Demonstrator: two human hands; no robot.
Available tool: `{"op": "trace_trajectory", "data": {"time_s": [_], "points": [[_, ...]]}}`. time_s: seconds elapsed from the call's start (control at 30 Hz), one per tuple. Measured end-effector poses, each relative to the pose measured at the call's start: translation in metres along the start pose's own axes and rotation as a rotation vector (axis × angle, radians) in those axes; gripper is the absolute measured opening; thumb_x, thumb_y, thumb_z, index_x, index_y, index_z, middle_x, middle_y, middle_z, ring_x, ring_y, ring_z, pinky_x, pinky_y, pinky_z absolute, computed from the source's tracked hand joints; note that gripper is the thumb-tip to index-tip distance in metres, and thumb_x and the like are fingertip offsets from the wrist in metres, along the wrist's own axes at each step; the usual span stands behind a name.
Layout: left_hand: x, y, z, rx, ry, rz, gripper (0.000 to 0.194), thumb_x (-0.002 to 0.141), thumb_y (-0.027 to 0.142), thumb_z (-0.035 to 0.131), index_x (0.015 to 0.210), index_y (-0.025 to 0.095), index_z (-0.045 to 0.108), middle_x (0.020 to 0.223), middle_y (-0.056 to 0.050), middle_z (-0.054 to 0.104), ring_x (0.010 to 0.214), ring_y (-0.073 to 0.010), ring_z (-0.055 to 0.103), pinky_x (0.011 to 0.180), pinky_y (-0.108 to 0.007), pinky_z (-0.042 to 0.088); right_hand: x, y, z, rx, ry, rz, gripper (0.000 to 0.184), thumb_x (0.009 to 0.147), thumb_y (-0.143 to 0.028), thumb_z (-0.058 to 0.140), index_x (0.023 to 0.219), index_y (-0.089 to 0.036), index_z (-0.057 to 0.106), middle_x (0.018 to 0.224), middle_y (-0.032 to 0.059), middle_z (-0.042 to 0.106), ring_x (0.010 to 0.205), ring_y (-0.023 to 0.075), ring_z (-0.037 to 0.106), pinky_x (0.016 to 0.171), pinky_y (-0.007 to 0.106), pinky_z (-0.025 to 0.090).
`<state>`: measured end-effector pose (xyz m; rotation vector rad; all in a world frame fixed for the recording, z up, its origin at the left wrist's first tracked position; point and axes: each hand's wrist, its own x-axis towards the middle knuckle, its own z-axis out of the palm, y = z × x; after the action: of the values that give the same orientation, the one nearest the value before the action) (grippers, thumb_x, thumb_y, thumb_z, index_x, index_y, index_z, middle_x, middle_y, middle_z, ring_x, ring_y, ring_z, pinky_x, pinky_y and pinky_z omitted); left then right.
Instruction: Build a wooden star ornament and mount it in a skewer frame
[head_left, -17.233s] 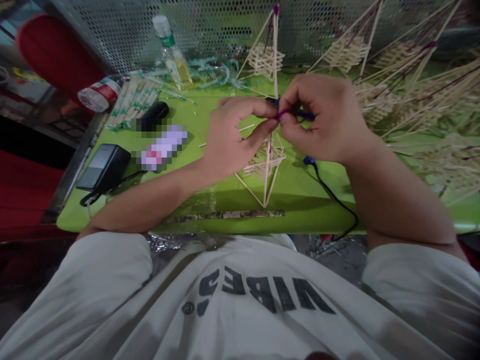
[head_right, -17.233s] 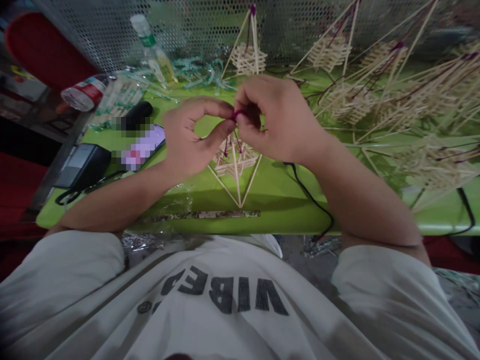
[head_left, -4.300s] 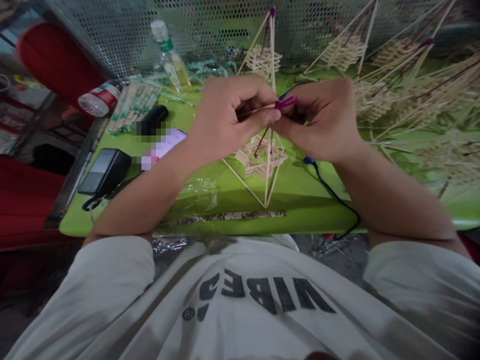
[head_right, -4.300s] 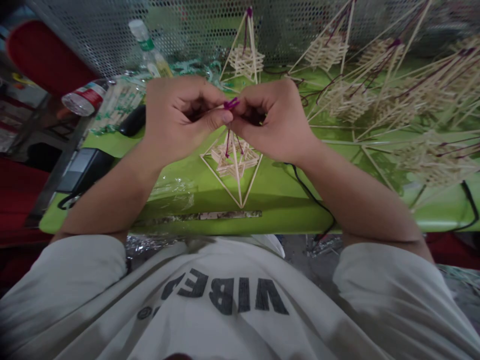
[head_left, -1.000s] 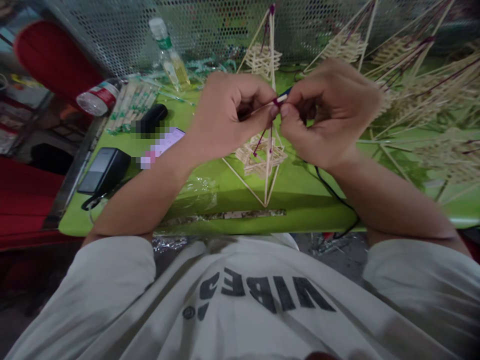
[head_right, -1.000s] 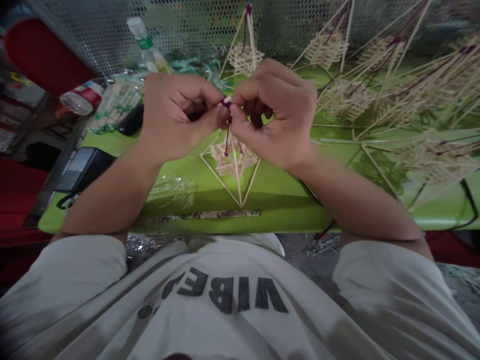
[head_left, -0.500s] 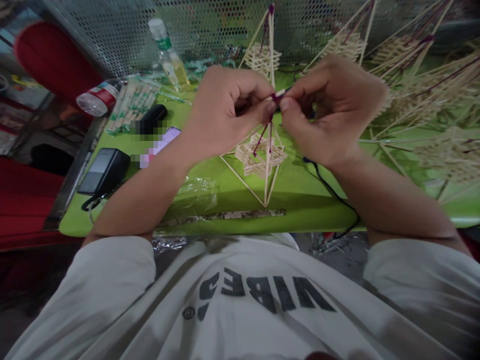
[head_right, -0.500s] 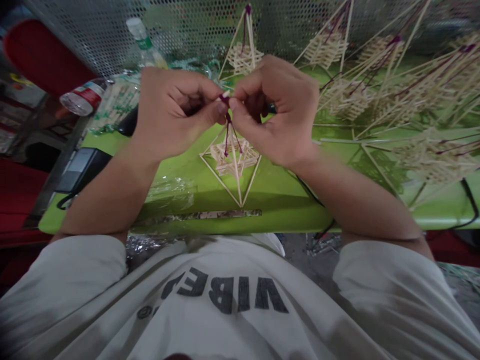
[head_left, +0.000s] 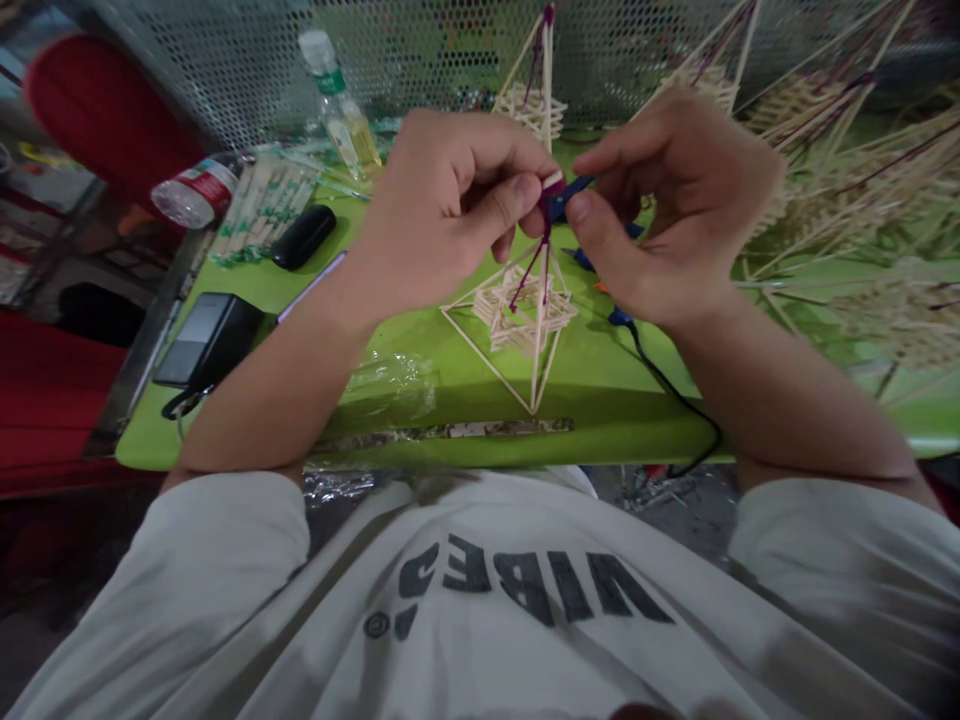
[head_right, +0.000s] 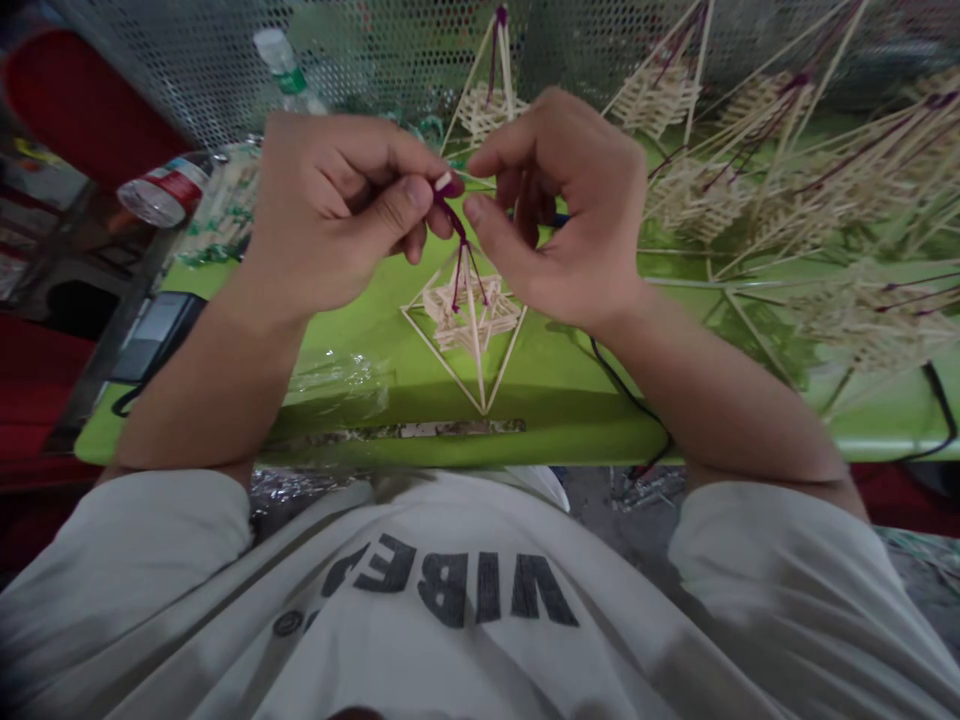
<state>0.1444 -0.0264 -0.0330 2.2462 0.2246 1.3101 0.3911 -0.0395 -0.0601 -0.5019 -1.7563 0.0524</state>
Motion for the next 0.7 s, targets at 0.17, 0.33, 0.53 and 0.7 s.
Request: {"op": "trace_trajectory", "data": {"time_s": [0.17, 0.33, 0.53, 0.7], "points": [[0.001, -0.003, -0.002, 0.062, -0.039, 0.027, 0.032, 0.126, 0.043, 0.073, 0.116, 0.014, 0.081, 0.092, 0.0, 0.082, 0.075, -0.0077, 0.079, 0.068, -0.019, 0.059, 0.004, -0.017, -0.011, -0.104, -0.058, 0.065, 0.039, 0.119, -0.066, 0.079, 0.113, -0.028, 0.088, 0.093, -0.002, 0.069, 0.07, 0.0077, 0.067, 0.071, 0.03, 0.057], [0.001, -0.002, 0.0, 0.155, -0.028, -0.009, 0.037, 0.127, 0.049, 0.07, 0.113, 0.016, 0.077, 0.089, 0.001, 0.078, 0.072, -0.0067, 0.076, 0.066, -0.019, 0.054, 0.015, -0.014, -0.021, 0.022, -0.23, 0.138, 0.046, 0.113, -0.07, 0.083, 0.108, -0.025, 0.087, 0.084, -0.0024, 0.073, 0.066, 0.0068, 0.06, 0.061, 0.026, 0.048], [-0.003, -0.011, -0.006, 0.034, -0.077, 0.024, 0.033, 0.115, 0.059, 0.082, 0.133, 0.031, 0.084, 0.101, -0.005, 0.084, 0.077, -0.0167, 0.078, 0.065, -0.037, 0.06, 0.015, -0.016, -0.011, 0.273, -0.336, 0.317, 0.05, 0.097, -0.067, 0.103, 0.095, -0.021, 0.085, 0.067, -0.005, 0.058, 0.059, 0.0062, 0.044, 0.052, 0.025, 0.029], [-0.004, -0.028, -0.012, -0.017, -0.081, 0.051, 0.051, 0.109, 0.068, 0.084, 0.148, 0.037, 0.074, 0.098, -0.003, 0.079, 0.076, -0.0187, 0.075, 0.066, -0.041, 0.063, 0.007, -0.015, -0.001, 0.235, -0.182, 0.334, 0.065, 0.096, -0.086, 0.096, 0.106, -0.023, 0.088, 0.081, -0.0014, 0.068, 0.063, 0.0082, 0.052, 0.052, 0.026, 0.034]]}}
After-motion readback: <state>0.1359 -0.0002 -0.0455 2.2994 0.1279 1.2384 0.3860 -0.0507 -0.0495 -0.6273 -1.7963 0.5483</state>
